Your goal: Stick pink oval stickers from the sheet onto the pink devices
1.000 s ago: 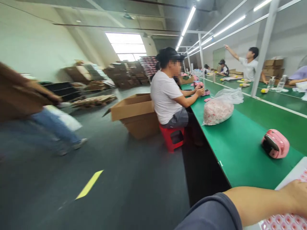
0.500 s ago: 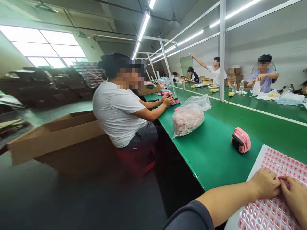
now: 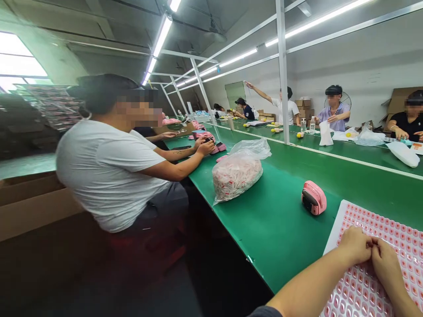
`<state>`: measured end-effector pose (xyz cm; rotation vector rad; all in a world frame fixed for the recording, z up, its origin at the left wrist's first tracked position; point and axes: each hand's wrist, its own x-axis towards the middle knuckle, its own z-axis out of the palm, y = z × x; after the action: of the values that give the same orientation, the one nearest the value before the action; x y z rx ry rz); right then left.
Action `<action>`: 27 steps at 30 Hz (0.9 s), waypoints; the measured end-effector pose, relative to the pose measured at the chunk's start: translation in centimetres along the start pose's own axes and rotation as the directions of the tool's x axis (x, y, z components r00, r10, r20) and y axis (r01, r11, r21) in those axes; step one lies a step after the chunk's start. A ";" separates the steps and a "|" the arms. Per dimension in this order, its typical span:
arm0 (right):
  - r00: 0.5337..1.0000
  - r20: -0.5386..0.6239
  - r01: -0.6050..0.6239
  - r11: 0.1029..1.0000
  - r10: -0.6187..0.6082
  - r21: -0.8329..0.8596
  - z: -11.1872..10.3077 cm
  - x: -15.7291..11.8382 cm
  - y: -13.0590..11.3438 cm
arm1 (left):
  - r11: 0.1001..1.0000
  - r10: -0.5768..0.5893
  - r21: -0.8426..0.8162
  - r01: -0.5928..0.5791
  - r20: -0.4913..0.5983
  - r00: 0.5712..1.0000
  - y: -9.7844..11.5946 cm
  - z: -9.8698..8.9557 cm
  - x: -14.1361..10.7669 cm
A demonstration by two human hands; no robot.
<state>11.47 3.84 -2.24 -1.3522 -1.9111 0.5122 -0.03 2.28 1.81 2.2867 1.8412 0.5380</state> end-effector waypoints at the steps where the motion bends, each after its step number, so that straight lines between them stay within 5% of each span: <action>1: 1.000 -0.023 -0.013 0.999 0.014 0.029 0.0 0.0 -0.2 | 0.999 -0.012 -0.031 0.012 -0.010 1.000 0.1 0.2 0.0; 11: 0.986 -0.138 -0.070 0.982 0.095 0.178 0.1 -0.3 -2.3 | 0.953 0.005 -0.302 0.001 0.016 1.000 -0.5 0.0 -0.1; 27: 0.978 -0.179 -0.075 0.984 0.104 0.165 0.2 0.1 -3.5 | 0.888 -0.043 -0.457 0.049 0.023 0.999 -0.5 -0.7 0.1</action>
<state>9.08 2.63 0.08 -1.3385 -1.6293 0.5479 -0.70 2.47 2.30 1.9200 1.5482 0.8453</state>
